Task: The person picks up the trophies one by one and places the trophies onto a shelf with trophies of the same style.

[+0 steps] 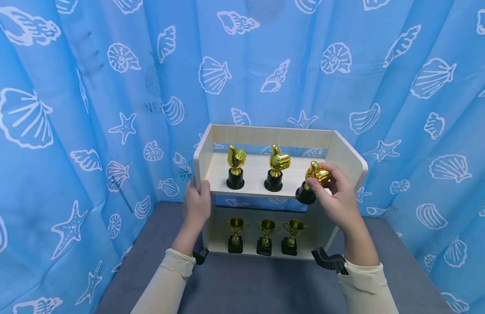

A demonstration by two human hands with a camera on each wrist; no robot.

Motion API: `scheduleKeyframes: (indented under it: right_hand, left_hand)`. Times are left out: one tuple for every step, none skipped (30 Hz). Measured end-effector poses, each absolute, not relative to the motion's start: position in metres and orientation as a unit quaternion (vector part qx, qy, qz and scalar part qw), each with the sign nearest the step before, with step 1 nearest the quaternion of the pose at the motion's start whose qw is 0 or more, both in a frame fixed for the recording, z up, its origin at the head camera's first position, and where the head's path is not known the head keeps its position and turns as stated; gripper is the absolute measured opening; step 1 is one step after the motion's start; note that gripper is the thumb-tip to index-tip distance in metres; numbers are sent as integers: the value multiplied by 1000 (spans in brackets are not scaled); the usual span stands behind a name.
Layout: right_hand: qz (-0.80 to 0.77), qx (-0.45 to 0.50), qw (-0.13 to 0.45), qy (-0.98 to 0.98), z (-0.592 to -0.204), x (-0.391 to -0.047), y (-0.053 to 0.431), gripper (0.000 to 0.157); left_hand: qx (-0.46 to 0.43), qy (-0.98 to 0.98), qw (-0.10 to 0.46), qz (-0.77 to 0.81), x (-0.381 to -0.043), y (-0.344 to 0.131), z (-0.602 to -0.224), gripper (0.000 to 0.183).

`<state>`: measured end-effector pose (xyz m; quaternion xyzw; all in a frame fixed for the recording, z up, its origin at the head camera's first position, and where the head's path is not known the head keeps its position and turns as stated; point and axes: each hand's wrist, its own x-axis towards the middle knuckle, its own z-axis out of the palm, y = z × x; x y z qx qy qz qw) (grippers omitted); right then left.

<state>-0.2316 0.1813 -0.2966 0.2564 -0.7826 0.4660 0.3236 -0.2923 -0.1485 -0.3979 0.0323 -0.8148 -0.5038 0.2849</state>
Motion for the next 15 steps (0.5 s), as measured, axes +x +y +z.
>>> scheduleKeyframes:
  right_hand:
    - [465,258,317,-786,-295,-233,182,36]
    - [465,258,309,-788,-294,-234,182,36]
    - [466,259,301,-791,-293,-235,182,36]
    - [466,260,295,-792,-292,-236,183,36]
    - [465,262,290,-794,-290,-237,183,36]
    - [465,261,285,-796,-289,-237,183,36]
    - [467,263,281,-796,-289,-238,183,36]
    - [467,264,277,-797,-288,-239,183,36]
    - [467,264,274,-798,-288,-239,183,36]
    - [468,264,270,-799,-288,-240,183,35]
    - [469,263,267,-800,-288,-240,183,35]
    - [470,262,264,-800,-288,-241,183,35]
    - [471,262,261,-801,-288,-242,183,35]
    - [472,260,258,-802,-288,-242,183,34]
    - [474,258,254,-803,-289,-243,183,35]
  left_hand:
    - [32,-814,286,-504,-293,-149,-398,51]
    - [32,-814,287,-504,-293,-149,-398,51]
    - [31,-814,288,-504,-293,-149,-398,51]
    - [31,-813,288,-504,-293,-150,-398,51]
    - [29,-813,288,-505,-294,-150,-398,52]
    - [29,-814,287,-505,-294,-150,-397,52]
    - [29,-814,286,-505,-294,-150,-397,53]
    - [28,-814,285,-505,-294,-150,-397,52]
    - [28,-814,285,-505,-294,-150,-396,52]
    - [29,-814,284,-505,-293,-150,-396,52]
    - [29,-814,284,-506,-293,-150,-396,53]
    - [29,-814,283,-507,-293,-150,-396,52]
    - [29,-813,283,-508,-292,-149,-397,53]
    - [31,-814,281,-508,-292,-149,-397,53]
    - [32,-813,280,-509,-292,-149,-398,53]
